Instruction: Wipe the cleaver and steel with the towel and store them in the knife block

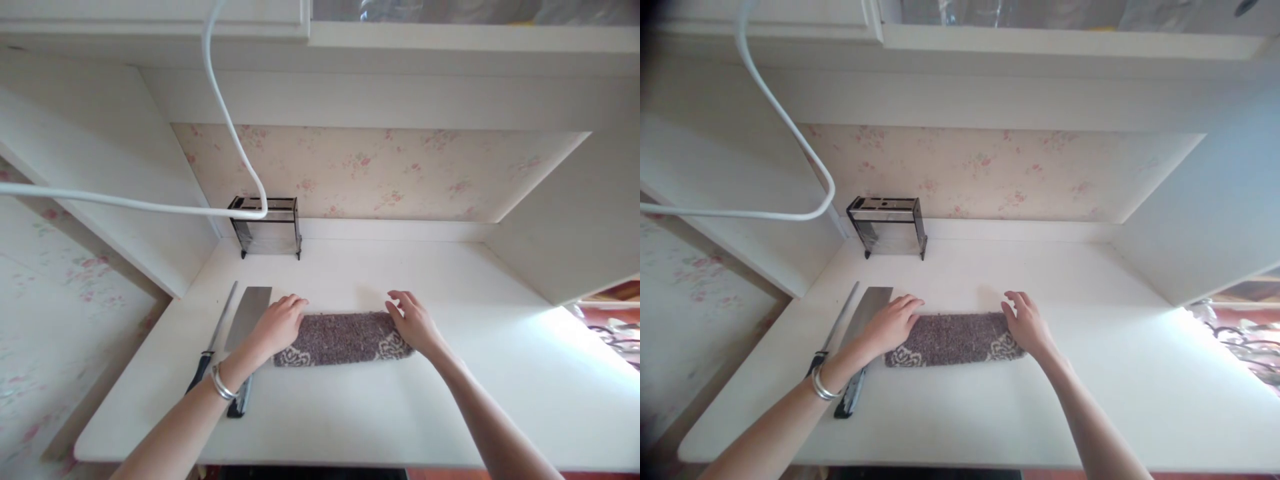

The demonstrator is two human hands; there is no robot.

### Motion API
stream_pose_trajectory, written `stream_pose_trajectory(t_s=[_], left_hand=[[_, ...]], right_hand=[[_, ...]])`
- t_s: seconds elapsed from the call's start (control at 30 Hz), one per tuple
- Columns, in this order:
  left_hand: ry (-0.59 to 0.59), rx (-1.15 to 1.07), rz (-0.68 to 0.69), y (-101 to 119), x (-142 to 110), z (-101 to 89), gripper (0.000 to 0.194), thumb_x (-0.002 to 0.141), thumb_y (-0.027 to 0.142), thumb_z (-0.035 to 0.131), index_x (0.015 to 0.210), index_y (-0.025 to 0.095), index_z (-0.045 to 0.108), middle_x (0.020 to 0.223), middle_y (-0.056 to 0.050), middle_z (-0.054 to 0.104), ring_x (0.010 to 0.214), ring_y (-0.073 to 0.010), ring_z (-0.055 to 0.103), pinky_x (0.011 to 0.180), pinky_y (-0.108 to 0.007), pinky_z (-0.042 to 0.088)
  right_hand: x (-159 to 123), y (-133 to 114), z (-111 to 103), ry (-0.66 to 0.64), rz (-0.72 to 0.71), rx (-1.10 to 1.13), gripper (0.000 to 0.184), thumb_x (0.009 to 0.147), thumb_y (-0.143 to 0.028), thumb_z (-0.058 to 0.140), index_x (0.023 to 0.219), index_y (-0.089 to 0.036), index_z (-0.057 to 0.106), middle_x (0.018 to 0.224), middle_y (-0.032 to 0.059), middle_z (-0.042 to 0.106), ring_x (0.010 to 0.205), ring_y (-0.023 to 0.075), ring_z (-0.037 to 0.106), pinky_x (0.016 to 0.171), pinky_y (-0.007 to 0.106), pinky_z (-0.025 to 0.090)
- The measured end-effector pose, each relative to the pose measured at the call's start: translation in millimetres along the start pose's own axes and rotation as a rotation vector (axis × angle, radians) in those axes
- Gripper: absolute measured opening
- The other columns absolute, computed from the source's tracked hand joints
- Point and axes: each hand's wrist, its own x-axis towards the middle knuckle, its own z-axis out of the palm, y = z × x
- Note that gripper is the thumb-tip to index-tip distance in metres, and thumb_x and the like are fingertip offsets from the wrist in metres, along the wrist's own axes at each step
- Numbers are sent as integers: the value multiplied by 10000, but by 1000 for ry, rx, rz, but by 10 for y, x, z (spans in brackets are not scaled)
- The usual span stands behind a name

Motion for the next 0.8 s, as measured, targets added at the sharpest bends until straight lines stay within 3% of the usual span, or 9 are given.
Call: stream_pose_trajectory(t_s=[0.07,0.13,0.23,0.33,0.47,0.6,0.7,0.8], left_hand=[[-12,-133,70,88,53,53,357,948,335,383,1223,190,560,1224,-80,592,1154,-206,525,1023,-331,382],[-52,-223,96,165,136,109,427,931,438,405,1247,184,542,1254,-87,576,1180,-210,510,1036,-331,374],[-187,-217,94,257,300,228,608,834,574,507,1278,159,521,1307,-137,546,1211,-278,493,1019,-389,387],[-319,-186,66,330,440,356,706,704,623,620,1198,121,581,1247,-200,584,1156,-365,530,960,-456,414],[-393,-349,-123,356,470,416,656,576,558,744,1087,159,650,1118,-176,669,1068,-410,584,903,-482,430],[-489,-555,-167,303,304,333,438,703,488,669,984,153,693,969,-95,727,934,-314,667,806,-393,505],[-481,-970,-195,275,95,249,440,767,380,639,1146,157,621,1084,-78,707,969,-249,668,820,-344,522],[-357,-1408,-246,276,-128,192,491,727,287,703,1181,143,583,1107,-106,690,1027,-263,643,897,-385,496]], right_hand=[[-255,-97,-7,132,122,6,384,891,-514,394,1073,-245,598,972,70,656,791,215,602,727,337,456],[-557,-209,-2,115,306,127,432,876,-585,398,1059,-251,602,737,31,649,617,191,578,603,305,444],[-963,-368,104,-200,462,406,555,848,-647,415,1225,-259,538,577,-12,614,468,181,545,498,294,437],[-1176,-482,293,-374,400,427,621,843,-612,475,1394,-337,398,826,14,704,569,192,630,632,334,509],[-1120,-572,493,-332,381,572,672,830,-577,534,1438,-373,333,1178,54,634,814,221,679,740,360,540],[-900,-705,581,-302,399,915,716,788,-522,642,1418,-322,368,1247,64,596,976,236,651,882,389,508],[-763,-861,611,-331,440,1206,772,754,-455,716,1416,-329,341,1208,58,631,1038,246,630,947,421,470],[-660,-993,612,-347,456,1379,849,711,-390,771,1425,-345,313,1257,59,609,1081,258,614,962,436,463]])
